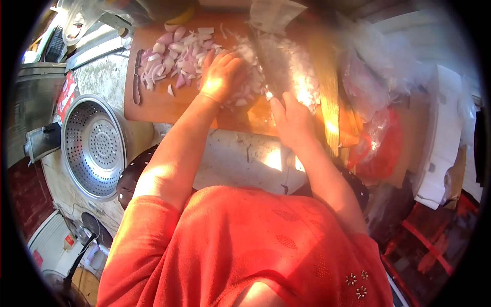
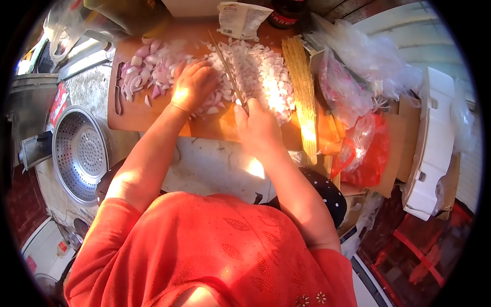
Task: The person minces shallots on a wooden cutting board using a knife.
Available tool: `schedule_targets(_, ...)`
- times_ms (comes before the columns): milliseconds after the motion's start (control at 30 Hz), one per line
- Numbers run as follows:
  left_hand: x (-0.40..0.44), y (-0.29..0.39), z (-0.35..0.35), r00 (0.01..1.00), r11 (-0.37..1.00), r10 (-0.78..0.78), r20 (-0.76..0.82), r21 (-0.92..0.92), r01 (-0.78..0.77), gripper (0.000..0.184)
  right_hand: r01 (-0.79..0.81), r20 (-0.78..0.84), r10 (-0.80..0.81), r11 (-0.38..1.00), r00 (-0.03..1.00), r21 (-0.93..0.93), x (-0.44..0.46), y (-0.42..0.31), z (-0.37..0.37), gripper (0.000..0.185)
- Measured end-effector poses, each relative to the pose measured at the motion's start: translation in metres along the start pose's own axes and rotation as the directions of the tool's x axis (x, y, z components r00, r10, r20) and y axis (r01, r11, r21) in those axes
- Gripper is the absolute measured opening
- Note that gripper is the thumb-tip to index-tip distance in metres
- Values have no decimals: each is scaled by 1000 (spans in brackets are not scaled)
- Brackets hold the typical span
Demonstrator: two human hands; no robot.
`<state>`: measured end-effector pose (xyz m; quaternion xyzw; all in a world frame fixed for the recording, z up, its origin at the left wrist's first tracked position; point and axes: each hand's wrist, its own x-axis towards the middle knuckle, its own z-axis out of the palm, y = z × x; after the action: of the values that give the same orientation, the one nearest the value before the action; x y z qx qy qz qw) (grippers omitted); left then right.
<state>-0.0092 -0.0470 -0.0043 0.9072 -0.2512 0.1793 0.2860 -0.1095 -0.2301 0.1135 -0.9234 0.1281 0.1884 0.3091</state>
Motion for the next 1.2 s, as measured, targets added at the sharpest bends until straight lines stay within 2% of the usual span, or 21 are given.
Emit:
schedule_targets(67, -3, 1, 1, 1000, 1000, -1, 12, -12, 1, 24, 47, -11, -47, 999, 999, -10, 0, 2, 3, 40)
schedule_targets(133, -1, -2, 1, 999, 1000, -1, 52, -3, 1, 23, -40, 23, 42, 994, 999, -106, 10, 7, 9, 41)
schedule_targets(333, -1, -2, -4, 997, 999, -38, 65, -37, 41, 22, -5, -6, 5, 998, 1000, -64, 3, -6, 1, 43)
schedule_targets(433, 1, -5, -1, 992, 995, -34, 121, -93, 45, 22, -37, 104, 45, 996, 994, -79, 13, -2, 5, 42)
schedule_targets(633, 1, -7, -2, 999, 997, 11, 53, -71, -8, 20, 24, 26, -21, 995, 999, -97, 15, -1, 7, 42)
schedule_targets(767, -2, -9, 1, 999, 997, -3, 48, -75, 6, 17, 6, 62, -1, 997, 998, -78, 8, -16, -3, 42)
schedule_targets(833, 0, -11, 3, 999, 993, 35, 30, -113, -31, 15, -39, 135, 55, 992, 989, -119, 16, -7, 6, 43)
schedule_targets(933, 4, -8, -3, 998, 987, 63, 5, -150, -61, 14, 15, 134, 1, 993, 991, -119, 19, -5, 7, 43)
schedule_targets(1000, 2, -12, 0, 997, 988, 78, -9, -134, -78, 14, 22, 107, -11, 995, 994, -102, 14, -9, 5, 43)
schedule_targets(1067, -5, -25, 10, 985, 983, 174, 8, -59, -173, 16, 22, 95, -14, 996, 995, -85, 11, -12, 6, 43)
schedule_targets(1100, -7, -23, 9, 985, 983, 172, 20, -65, -171, 16, 30, 127, -17, 995, 992, -97, 12, -12, 6, 43)
schedule_targets(1167, -4, -17, 2, 997, 991, 38, 67, -130, -29, 17, 31, 147, -16, 994, 989, -102, 12, -11, 6, 44)
schedule_targets(1200, -3, -17, 3, 996, 990, 52, 67, -132, -43, 17, 19, 152, -3, 994, 988, -103, 13, -10, 5, 44)
